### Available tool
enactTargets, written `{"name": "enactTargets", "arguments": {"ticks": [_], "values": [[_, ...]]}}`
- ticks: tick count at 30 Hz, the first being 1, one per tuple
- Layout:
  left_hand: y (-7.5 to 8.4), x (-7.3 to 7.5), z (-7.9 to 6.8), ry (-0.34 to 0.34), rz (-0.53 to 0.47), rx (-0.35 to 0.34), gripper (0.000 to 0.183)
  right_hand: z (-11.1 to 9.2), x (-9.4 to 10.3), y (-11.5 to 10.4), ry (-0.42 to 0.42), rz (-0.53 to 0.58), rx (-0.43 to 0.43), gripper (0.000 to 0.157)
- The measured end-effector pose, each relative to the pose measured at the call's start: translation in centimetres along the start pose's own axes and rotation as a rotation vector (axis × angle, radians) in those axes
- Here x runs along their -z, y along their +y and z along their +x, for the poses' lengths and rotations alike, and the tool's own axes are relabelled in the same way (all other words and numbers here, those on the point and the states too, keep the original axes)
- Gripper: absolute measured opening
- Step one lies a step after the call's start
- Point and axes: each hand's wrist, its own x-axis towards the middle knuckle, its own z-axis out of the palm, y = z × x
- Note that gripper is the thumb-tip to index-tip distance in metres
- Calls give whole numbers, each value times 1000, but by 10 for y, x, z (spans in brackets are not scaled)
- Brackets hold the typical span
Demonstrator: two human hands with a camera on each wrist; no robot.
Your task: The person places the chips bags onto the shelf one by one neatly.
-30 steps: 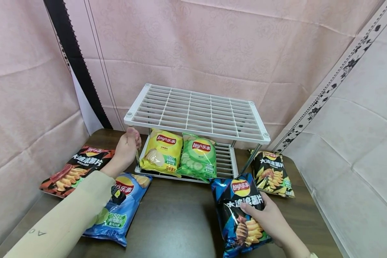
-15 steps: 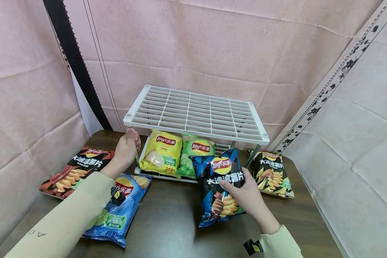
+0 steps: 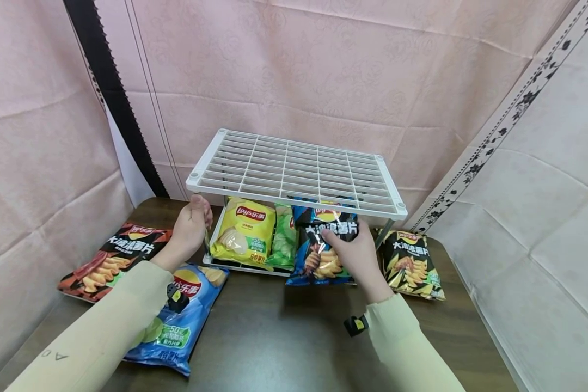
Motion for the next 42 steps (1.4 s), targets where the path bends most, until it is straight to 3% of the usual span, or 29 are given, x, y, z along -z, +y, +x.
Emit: {"name": "enactTargets", "arguments": {"ticks": [7,13,16,23,26,31,39,42], "values": [[-3,0,0,2,-4,-10,61,26,0,-11,20,51,-100,115],[-2,1,2,-7,-27,-22,56,40,8,-18,-11,-69,-217,94],[8,2,0,-19,-28,-26,55,45,11,-20,-46,-98,-264,93],[39,7,-14,-26,-19,-26,55,55,6,-9,-58,-26,-204,110],[28,5,-10,-20,-21,-24,55,59,0,-3,-66,-25,-176,109],[2,1,1,-15,-24,-16,56,62,-6,4,-37,-68,-38,99],[-4,0,2,-8,-21,-10,57,66,-22,8,122,-321,49,86],[0,1,2,-15,-21,0,56,65,-27,11,116,-387,44,82]]}}
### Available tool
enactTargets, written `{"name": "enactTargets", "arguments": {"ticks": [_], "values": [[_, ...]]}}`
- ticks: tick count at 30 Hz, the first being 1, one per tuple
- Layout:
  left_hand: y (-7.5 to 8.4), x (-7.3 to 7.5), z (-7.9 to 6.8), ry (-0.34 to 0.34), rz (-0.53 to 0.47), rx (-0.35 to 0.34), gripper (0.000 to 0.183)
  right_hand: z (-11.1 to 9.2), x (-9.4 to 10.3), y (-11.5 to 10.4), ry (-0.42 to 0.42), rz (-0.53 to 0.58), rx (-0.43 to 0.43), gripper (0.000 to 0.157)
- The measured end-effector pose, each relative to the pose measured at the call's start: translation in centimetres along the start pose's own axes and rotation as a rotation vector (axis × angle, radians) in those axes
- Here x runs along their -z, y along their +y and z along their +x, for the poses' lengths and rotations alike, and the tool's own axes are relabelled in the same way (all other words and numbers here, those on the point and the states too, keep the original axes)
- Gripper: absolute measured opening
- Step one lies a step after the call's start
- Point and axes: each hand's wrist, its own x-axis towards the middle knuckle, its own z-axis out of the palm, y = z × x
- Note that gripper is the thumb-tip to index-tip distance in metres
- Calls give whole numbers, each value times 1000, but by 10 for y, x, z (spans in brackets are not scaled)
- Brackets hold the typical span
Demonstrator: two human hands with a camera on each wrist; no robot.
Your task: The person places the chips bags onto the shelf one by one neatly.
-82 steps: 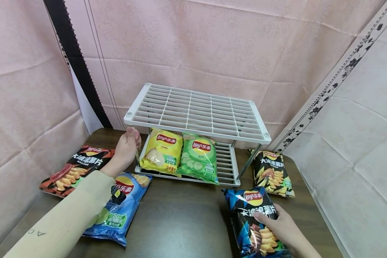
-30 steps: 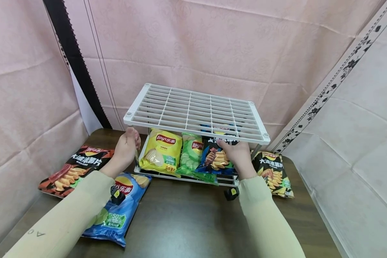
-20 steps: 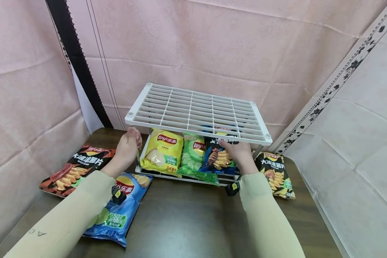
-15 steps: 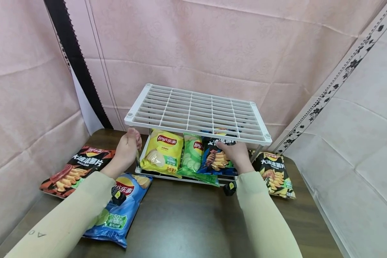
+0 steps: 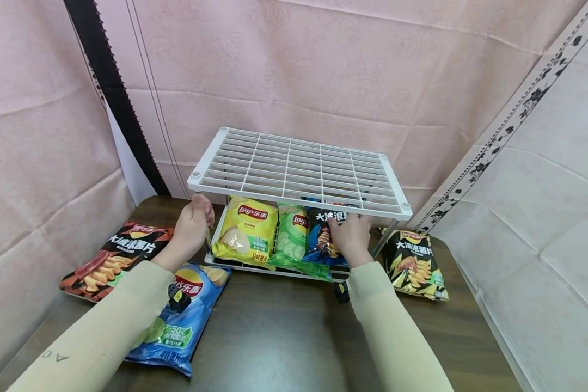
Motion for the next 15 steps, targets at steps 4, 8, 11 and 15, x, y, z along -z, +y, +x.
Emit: {"name": "enactTargets", "arguments": {"ticks": [4,8,11,15], "values": [[21,2,-7,-10,9,15,55,-4,-3,2,-96,25,5,88],[42,5,-15,-18,13,9,55,-8,-5,5,-179,69,-34,105],[42,6,-15,-17,6,9,55,-9,-7,9,-221,90,-81,112],[41,6,-15,-17,-4,22,54,-8,-11,13,-223,100,-118,108]]}}
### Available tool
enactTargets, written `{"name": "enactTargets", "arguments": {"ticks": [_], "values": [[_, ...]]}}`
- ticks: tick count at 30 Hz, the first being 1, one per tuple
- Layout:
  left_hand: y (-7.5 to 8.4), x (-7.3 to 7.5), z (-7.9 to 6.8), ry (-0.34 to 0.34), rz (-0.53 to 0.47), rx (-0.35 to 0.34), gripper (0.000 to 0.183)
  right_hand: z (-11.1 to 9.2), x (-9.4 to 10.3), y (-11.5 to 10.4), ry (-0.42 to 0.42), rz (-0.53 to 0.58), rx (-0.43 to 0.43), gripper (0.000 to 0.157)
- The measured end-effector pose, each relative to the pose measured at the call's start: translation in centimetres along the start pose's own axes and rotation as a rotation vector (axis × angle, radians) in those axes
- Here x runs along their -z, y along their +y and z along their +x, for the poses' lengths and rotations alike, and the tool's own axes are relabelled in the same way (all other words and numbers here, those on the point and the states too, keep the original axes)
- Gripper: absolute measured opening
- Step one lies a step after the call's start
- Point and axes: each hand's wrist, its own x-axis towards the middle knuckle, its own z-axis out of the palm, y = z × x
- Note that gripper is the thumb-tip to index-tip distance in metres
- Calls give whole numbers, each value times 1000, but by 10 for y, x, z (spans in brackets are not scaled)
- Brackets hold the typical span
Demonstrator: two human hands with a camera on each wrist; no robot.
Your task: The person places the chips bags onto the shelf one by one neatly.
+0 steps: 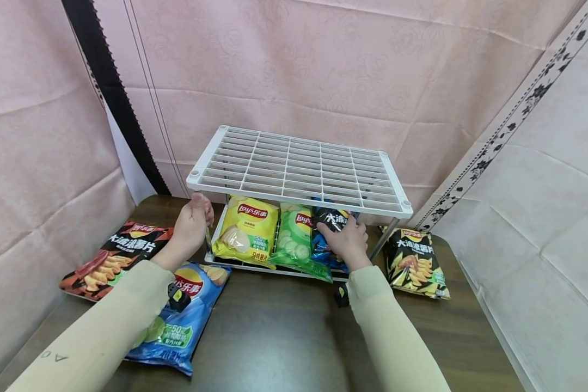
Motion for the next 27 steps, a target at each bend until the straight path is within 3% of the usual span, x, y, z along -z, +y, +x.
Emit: {"name": "enactTargets", "arguments": {"ticks": [4,12,18,27], "values": [[0,-1,0,-2,0,-3,54,1,-3,4,31,12,-9,100],[1,-3,-1,7,-1,-7,54,1,-8,10,50,57,-7,98],[1,-4,-3,15,0,6,53,-10,-11,13,122,51,95,96],[1,-1,-2,4,3,-6,54,-44,-9,7,207,-35,286,92]]}}
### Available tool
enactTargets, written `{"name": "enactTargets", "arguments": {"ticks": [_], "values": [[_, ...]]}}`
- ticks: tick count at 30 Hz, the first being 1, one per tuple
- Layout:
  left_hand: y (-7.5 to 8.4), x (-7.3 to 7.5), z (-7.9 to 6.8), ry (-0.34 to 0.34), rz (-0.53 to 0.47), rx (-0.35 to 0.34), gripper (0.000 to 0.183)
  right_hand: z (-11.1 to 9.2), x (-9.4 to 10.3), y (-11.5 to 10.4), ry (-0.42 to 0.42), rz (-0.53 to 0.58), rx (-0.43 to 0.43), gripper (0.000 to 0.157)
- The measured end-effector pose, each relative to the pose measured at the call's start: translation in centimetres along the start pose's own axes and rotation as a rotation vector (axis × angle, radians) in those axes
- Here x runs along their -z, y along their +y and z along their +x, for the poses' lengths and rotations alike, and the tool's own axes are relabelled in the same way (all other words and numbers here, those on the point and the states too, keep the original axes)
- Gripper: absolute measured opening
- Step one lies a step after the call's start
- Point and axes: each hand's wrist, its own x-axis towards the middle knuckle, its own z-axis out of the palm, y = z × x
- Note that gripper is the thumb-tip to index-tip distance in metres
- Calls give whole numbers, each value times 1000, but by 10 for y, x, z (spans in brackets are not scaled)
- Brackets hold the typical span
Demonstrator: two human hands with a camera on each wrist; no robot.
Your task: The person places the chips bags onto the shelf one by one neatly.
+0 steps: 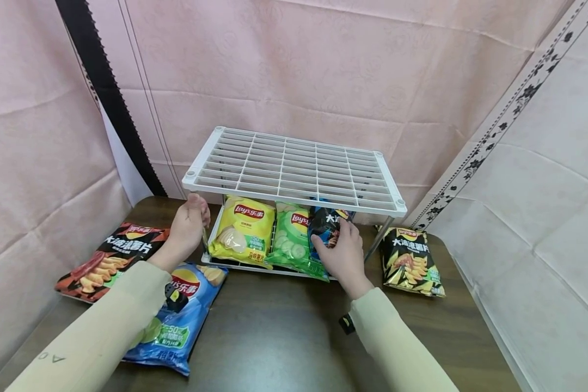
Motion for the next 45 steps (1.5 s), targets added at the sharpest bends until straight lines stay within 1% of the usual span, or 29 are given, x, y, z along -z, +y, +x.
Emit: {"name": "enactTargets", "arguments": {"ticks": [3,6,12,19,24,28,30,33,36,37,40,41,45], "values": [[0,1,0,-5,-4,2,54,-11,5,-1,5,-18,24,91],[1,1,-1,-7,-3,2,54,-21,11,2,7,-29,49,90],[-2,2,0,-1,6,8,53,-39,22,22,27,-39,81,84],[-43,-2,16,20,1,1,55,-54,35,47,60,-107,108,77],[-47,-2,18,38,10,-17,60,-62,45,67,101,-167,128,75],[-47,-1,18,44,16,-13,61,-63,47,87,137,-196,143,72],[-46,-1,18,40,4,-10,60,-63,47,98,152,-212,142,71],[-29,1,11,21,-2,-5,58,-59,48,113,173,-236,127,67],[-24,1,10,13,-7,15,57,-52,52,126,194,-245,92,66],[-24,1,10,14,-4,19,57,-49,53,131,198,-247,73,66],[-42,-2,17,22,-13,24,57,-42,60,141,192,-250,-5,72],[-45,-2,18,23,-19,20,58,-40,62,144,186,-250,-38,74],[-47,-4,18,15,-21,13,59,-33,68,153,180,-224,-164,80]]}}
